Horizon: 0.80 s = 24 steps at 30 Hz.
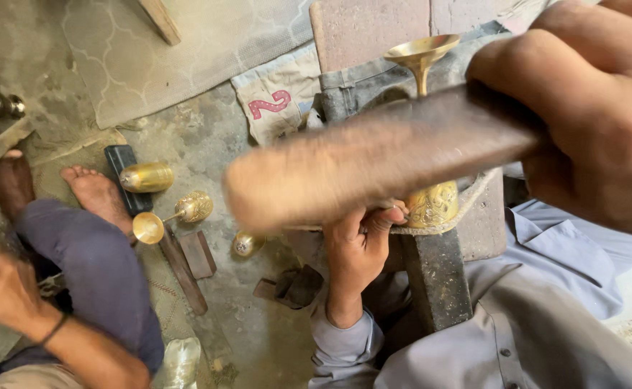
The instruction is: The person sits on the floor and uses a hammer and chisel to shape and decorate a brass lamp base. They repeatedly strike the chisel against the metal surface to create patterns and refine the shape of the object.
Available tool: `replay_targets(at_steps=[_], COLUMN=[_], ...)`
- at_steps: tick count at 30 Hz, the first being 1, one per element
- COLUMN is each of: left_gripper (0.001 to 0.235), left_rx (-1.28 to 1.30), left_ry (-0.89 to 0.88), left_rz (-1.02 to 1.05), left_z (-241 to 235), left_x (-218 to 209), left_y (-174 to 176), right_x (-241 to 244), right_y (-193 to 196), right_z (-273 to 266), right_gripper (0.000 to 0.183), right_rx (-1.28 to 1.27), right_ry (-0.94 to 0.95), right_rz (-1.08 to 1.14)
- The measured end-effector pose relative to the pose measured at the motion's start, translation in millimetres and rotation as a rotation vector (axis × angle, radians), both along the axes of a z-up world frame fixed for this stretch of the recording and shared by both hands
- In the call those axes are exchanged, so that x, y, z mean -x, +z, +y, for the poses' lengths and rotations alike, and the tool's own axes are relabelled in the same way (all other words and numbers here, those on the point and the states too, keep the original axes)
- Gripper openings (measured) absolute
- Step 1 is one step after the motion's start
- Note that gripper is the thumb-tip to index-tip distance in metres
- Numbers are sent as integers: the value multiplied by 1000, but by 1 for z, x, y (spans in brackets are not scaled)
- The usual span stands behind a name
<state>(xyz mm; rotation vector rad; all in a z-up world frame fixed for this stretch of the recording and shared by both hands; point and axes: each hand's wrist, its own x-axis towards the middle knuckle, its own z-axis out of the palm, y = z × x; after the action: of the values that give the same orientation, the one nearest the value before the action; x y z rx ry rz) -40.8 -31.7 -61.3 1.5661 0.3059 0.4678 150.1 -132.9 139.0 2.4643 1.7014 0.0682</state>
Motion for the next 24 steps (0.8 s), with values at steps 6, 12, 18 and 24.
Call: replay_targets(at_steps=[6,12,18,24], left_gripper=[12,18,17,33], left_rx=[161,271,-84,-193], left_ry=[70,314,314,295], left_rz=[25,8,83,281], left_z=[-9,-12,-17,-42], left_x=[20,47,45,12], left_y=[-3,-7,10,33], right_x=[-4,-13,24,45], right_y=[-20,-154,-307,-357], right_z=[-58,-228,-401,-458], right_gripper=[57,51,49,47], right_rx=[7,-262,-612,-785], right_ry=[-82,-837,-1653,-1666], right_rz=[119,562,1172,1222])
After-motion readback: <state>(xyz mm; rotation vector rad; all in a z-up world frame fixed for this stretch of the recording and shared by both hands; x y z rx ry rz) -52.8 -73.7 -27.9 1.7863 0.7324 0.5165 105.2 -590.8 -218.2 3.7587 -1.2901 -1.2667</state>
